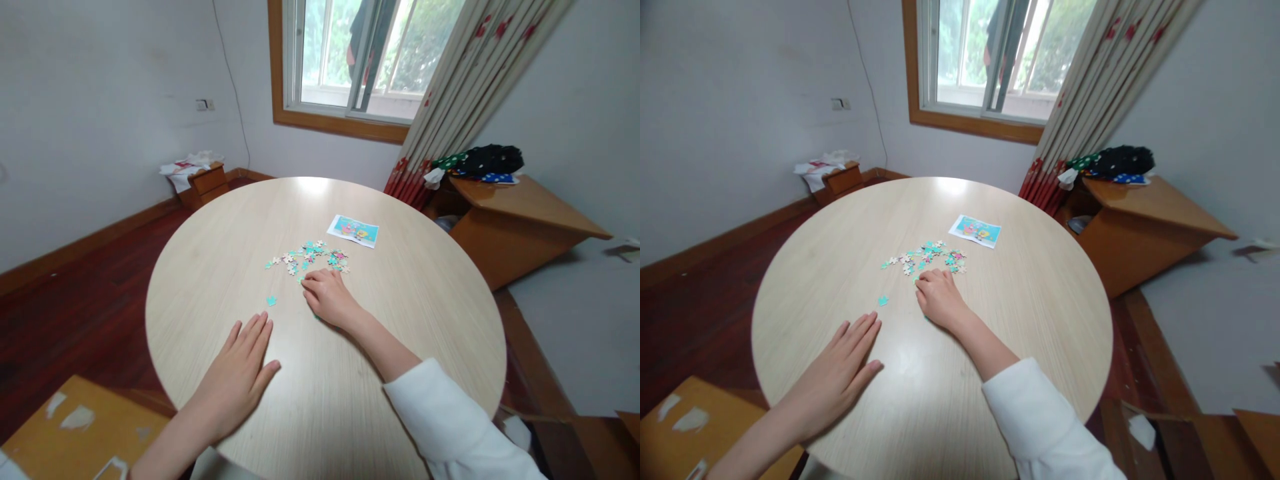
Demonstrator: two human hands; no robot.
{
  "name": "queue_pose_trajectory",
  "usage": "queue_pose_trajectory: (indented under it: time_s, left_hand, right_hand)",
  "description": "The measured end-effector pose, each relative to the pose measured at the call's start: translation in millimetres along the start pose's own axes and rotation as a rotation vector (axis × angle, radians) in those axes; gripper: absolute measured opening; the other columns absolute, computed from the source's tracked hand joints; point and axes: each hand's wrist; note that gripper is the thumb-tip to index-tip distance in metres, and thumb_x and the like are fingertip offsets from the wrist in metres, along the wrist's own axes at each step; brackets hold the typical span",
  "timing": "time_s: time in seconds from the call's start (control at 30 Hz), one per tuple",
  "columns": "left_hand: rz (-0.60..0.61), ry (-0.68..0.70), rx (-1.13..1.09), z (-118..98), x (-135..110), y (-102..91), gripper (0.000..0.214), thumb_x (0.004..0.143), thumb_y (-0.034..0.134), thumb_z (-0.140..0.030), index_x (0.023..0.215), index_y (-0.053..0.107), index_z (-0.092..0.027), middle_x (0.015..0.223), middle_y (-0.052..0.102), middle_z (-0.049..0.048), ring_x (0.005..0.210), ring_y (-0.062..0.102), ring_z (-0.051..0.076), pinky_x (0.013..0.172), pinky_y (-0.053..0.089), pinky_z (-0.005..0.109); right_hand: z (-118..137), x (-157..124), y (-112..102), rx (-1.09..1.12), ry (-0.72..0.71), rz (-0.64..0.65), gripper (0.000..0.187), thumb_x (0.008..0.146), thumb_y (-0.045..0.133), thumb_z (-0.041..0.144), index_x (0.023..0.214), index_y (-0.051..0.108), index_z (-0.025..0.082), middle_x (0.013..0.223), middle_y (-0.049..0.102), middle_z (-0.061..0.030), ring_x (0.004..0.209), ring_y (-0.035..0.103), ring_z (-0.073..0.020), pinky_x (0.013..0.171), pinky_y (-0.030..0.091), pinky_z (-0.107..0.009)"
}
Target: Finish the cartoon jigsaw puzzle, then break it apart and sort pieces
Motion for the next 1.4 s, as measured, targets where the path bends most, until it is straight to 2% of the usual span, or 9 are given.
queue_pose_trajectory:
  time_s: [0.2, 0.37, 0.5, 0.63, 0.8, 0.97, 1.1, 1.2, 1.4]
  left_hand:
    - [-0.033, -0.005, -0.028, 5, 15, -7.4, 0.058, 0.093, 0.027, -0.044, 0.141, 0.031, -0.013, 0.148, 0.030, 0.0136, 0.137, 0.025, 0.026, 0.111, 0.023, 0.049]
    - [0.099, -0.017, -0.058, 10, 42, -10.3, 0.062, 0.092, 0.025, -0.047, 0.140, 0.033, -0.009, 0.147, 0.029, 0.0162, 0.138, 0.023, 0.027, 0.112, 0.016, 0.050]
    - [0.181, 0.006, -0.129, 8, 37, -21.7, 0.060, 0.093, 0.023, -0.047, 0.139, 0.036, -0.011, 0.146, 0.033, 0.0142, 0.137, 0.027, 0.025, 0.113, 0.015, 0.050]
    - [0.169, -0.007, -0.179, 12, 41, -29.9, 0.057, 0.094, 0.020, -0.046, 0.138, 0.037, -0.014, 0.146, 0.034, 0.0117, 0.136, 0.028, 0.022, 0.114, 0.014, 0.047]
    - [0.196, -0.001, -0.195, 21, 68, -22.1, 0.061, 0.094, 0.018, -0.045, 0.143, 0.025, -0.011, 0.150, 0.024, 0.0125, 0.139, 0.019, 0.023, 0.113, 0.012, 0.050]
    - [0.171, -0.037, -0.100, 31, 71, -18.3, 0.060, 0.093, 0.019, -0.046, 0.138, 0.037, -0.011, 0.146, 0.034, 0.0136, 0.136, 0.028, 0.027, 0.111, 0.011, 0.053]
    - [0.120, -0.098, -0.023, 42, 76, -21.2, 0.059, 0.092, 0.019, -0.044, 0.136, 0.041, -0.012, 0.144, 0.038, 0.0144, 0.134, 0.032, 0.028, 0.110, 0.015, 0.052]
    - [0.096, -0.112, -0.008, 50, 90, -18.6, 0.062, 0.092, 0.019, -0.046, 0.138, 0.036, -0.009, 0.149, 0.028, 0.0155, 0.138, 0.022, 0.027, 0.111, 0.015, 0.050]
    - [0.174, -0.121, -0.009, 57, 102, -7.8, 0.067, 0.091, 0.016, -0.048, 0.141, 0.030, -0.006, 0.149, 0.025, 0.0175, 0.138, 0.021, 0.030, 0.110, 0.013, 0.053]
  right_hand:
    - [7, -1, -1, 0.012, -0.027, 0.037, 0.019, 0.087, 0.049, 0.017, 0.096, 0.066, 0.014, 0.107, 0.064, -0.0110, 0.102, 0.052, -0.0223, 0.088, 0.029, -0.038]
    - [7, -2, -1, 0.050, -0.039, 0.044, 0.021, 0.089, 0.046, 0.016, 0.100, 0.064, 0.015, 0.109, 0.065, -0.0115, 0.102, 0.054, -0.0209, 0.088, 0.028, -0.037]
    - [7, -2, 2, 0.093, -0.076, 0.059, 0.024, 0.090, 0.044, 0.016, 0.105, 0.062, 0.015, 0.114, 0.064, -0.0127, 0.106, 0.054, -0.0209, 0.090, 0.027, -0.038]
    - [9, -2, 4, 0.105, -0.139, 0.094, 0.030, 0.090, 0.042, 0.017, 0.115, 0.058, 0.017, 0.125, 0.058, -0.0136, 0.117, 0.049, -0.0219, 0.094, 0.025, -0.042]
    - [8, 0, 3, 0.101, -0.165, 0.071, 0.033, 0.091, 0.041, 0.018, 0.121, 0.055, 0.018, 0.128, 0.056, -0.0131, 0.122, 0.045, -0.0205, 0.097, 0.026, -0.041]
    - [3, 11, 8, 0.037, -0.084, -0.070, 0.028, 0.091, 0.044, 0.019, 0.115, 0.059, 0.018, 0.130, 0.054, -0.0138, 0.122, 0.045, -0.0228, 0.096, 0.028, -0.042]
    - [2, 15, 11, 0.031, -0.099, -0.013, 0.025, 0.092, 0.043, 0.022, 0.111, 0.059, 0.018, 0.127, 0.056, -0.0131, 0.118, 0.049, -0.0221, 0.094, 0.027, -0.042]
    - [3, 15, 11, 0.034, -0.106, 0.003, 0.024, 0.093, 0.041, 0.022, 0.108, 0.060, 0.016, 0.123, 0.059, -0.0125, 0.115, 0.052, -0.0212, 0.093, 0.027, -0.041]
    - [1, 15, 9, 0.030, -0.084, -0.008, 0.026, 0.094, 0.039, 0.021, 0.105, 0.062, 0.014, 0.117, 0.063, -0.0132, 0.108, 0.055, -0.0195, 0.092, 0.028, -0.039]
Point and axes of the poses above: each hand's wrist, its own x-axis towards the middle knuckle, its own y-axis out of the palm, z = x × y
